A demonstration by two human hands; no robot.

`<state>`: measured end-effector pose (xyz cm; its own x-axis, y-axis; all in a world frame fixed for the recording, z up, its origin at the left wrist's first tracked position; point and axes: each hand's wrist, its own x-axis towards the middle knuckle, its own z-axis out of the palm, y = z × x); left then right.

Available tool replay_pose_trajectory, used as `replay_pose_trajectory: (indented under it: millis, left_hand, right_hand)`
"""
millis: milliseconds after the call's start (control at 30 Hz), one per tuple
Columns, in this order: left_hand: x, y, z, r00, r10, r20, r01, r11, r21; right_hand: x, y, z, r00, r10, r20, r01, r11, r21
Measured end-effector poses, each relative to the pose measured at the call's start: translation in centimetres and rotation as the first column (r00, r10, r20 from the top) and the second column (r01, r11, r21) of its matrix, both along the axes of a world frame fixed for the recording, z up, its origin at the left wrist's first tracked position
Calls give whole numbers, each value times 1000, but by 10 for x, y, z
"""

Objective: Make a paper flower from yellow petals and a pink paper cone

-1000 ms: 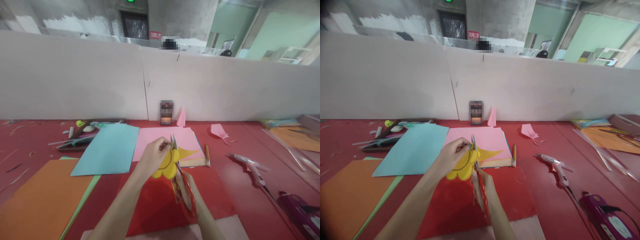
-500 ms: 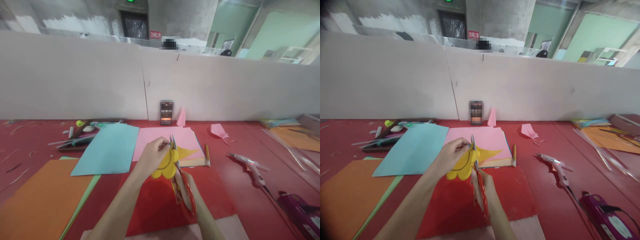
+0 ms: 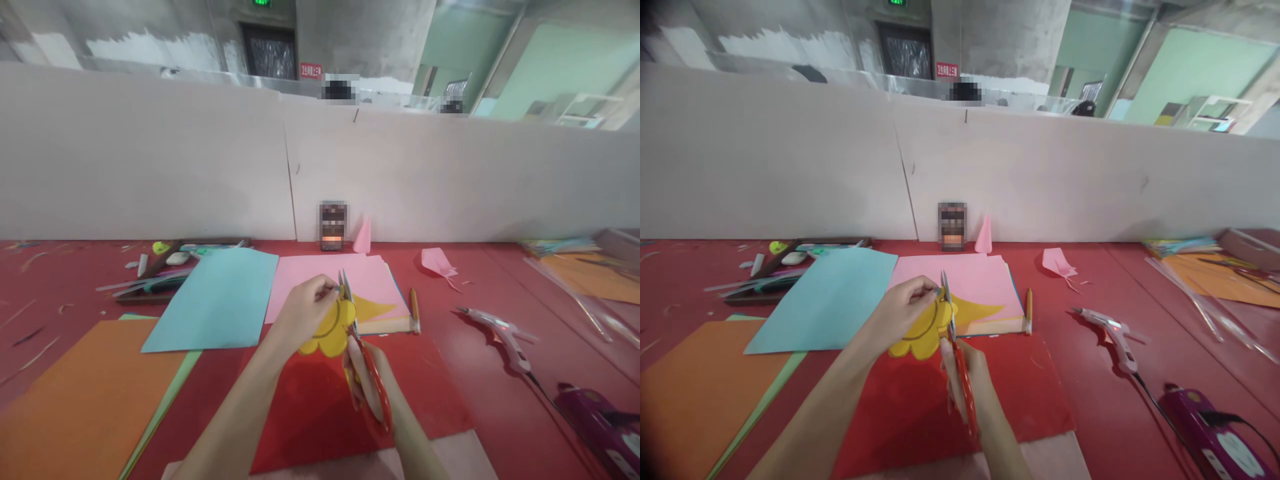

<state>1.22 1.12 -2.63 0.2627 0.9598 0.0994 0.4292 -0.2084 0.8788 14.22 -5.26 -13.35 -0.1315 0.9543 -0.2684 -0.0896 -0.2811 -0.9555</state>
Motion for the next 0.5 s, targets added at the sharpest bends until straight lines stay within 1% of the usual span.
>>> replay_pose_trajectory:
  millis: [100,200,333,500]
  left_hand:
    - [0,0,0,1000,5,-4,-5,1000,7]
    - [-1,0,2,1000,16,-11,-16,1000,9]
    - [-1,0,2,1000,12,-12,-12,1000,6]
    - [-1,2,-1,1000,11,-23,-10,1000,19]
  right_hand:
    - [0,-4,10,999,-5,48,5,1000,14]
    - [-1,-7,16,998,-12,54,11,999,31]
    - [-2,-7,14,998,-41,46,38,998,54]
    - [-3,-6,12,998,-50,50,47,998,43]
